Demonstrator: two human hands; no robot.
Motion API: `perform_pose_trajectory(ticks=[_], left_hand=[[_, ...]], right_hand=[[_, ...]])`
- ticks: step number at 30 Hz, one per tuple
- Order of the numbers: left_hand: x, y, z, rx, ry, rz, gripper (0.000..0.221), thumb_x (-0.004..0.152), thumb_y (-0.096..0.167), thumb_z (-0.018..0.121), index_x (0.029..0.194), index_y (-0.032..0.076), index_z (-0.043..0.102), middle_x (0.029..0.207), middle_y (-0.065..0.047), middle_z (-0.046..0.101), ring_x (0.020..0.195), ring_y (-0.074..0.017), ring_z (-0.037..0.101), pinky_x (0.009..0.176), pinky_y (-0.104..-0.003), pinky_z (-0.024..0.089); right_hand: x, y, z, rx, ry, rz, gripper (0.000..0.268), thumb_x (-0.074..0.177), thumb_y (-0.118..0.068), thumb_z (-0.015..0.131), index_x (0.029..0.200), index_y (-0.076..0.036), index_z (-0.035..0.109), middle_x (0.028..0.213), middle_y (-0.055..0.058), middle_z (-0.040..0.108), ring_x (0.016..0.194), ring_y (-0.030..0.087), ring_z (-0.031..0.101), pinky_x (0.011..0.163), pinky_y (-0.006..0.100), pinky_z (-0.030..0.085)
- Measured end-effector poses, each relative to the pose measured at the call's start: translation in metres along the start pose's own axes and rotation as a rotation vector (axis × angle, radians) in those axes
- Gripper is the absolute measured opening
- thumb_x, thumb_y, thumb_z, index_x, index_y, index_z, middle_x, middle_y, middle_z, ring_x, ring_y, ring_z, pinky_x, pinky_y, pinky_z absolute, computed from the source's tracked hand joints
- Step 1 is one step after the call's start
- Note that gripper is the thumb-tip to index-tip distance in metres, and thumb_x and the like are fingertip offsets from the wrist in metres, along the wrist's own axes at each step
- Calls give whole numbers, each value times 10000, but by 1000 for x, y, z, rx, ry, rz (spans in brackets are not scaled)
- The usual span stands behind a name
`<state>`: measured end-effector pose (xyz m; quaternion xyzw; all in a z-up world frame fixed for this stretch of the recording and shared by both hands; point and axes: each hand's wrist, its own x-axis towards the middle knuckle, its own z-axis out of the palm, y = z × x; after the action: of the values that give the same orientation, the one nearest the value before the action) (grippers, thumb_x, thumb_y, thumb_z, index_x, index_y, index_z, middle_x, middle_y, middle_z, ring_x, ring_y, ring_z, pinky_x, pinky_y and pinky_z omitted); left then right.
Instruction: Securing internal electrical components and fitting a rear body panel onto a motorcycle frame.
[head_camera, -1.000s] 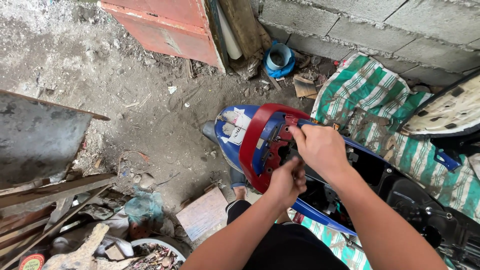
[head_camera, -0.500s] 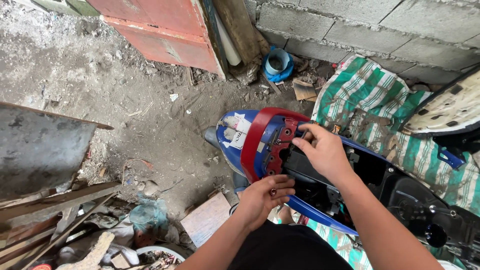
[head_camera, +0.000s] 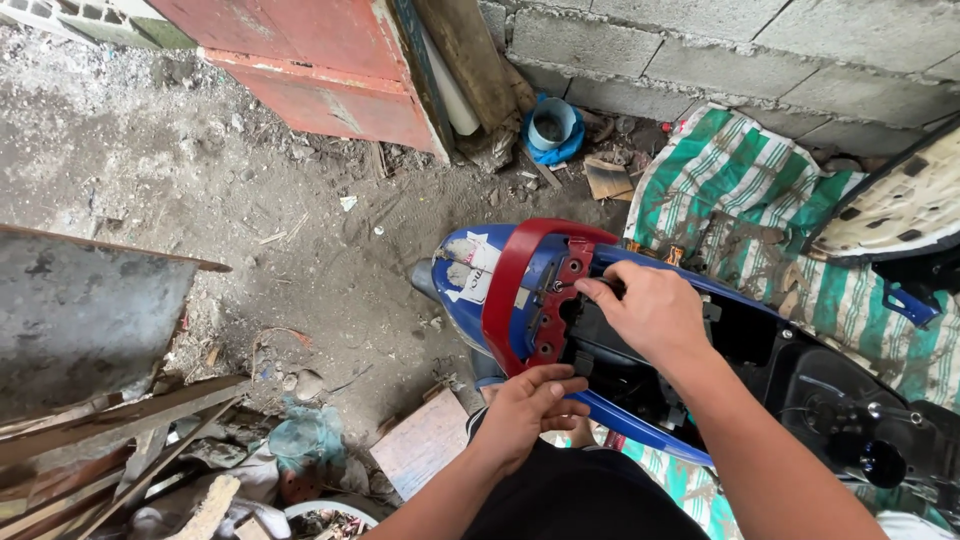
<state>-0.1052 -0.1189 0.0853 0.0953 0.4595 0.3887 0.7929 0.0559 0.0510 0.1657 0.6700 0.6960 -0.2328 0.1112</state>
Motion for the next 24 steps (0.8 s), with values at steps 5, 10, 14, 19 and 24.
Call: perform_pose_trajectory(ticks=[5,10,14,19,24], left_hand=[[5,7,4,49,21,8,355,1154,226,545,1395,-15,644,1369,-259,805,833,-214,800,666,-264,568],[15,6,9,-17,13,6,231,1200,263,470,1173,52,560,1310,-293,823,685,-184,723,607,-257,513],[28,-7,6,-294,-128,64,273,1193,238,546,1169,-1,675,1130,-286,803,719,-213,671,701,-308,574],[36,-16,14,-392,-249,96,272,1152,219,630,1253,-12,732,1030,-160,701,773,-208,594,693,-308,474],[35,-19,21,-294,-249,97,142,1042,146,787,1121,66,701,1040,-217,768,764,-207,658,752,-290,594]], right_hand=[[-19,35,-17,418,5,81,448,1099,-329,466,1400,-107,712,1218,111,814,1091,293,748,938,459,564],[-69,48,-31,661,-299,327,519,1047,75,410,1355,-82,797,1002,126,763,971,226,706,975,388,536],[-101,70,2,1140,-239,304,307,1027,104,618,1270,57,800,1332,223,843,1115,343,843,1055,433,671],[-126,97,43,1338,-33,83,152,944,87,760,1063,98,854,1221,163,687,1026,360,778,992,493,713],[-136,82,45,996,271,-213,158,902,-60,848,1053,-67,895,1013,61,857,942,177,796,835,308,618]])
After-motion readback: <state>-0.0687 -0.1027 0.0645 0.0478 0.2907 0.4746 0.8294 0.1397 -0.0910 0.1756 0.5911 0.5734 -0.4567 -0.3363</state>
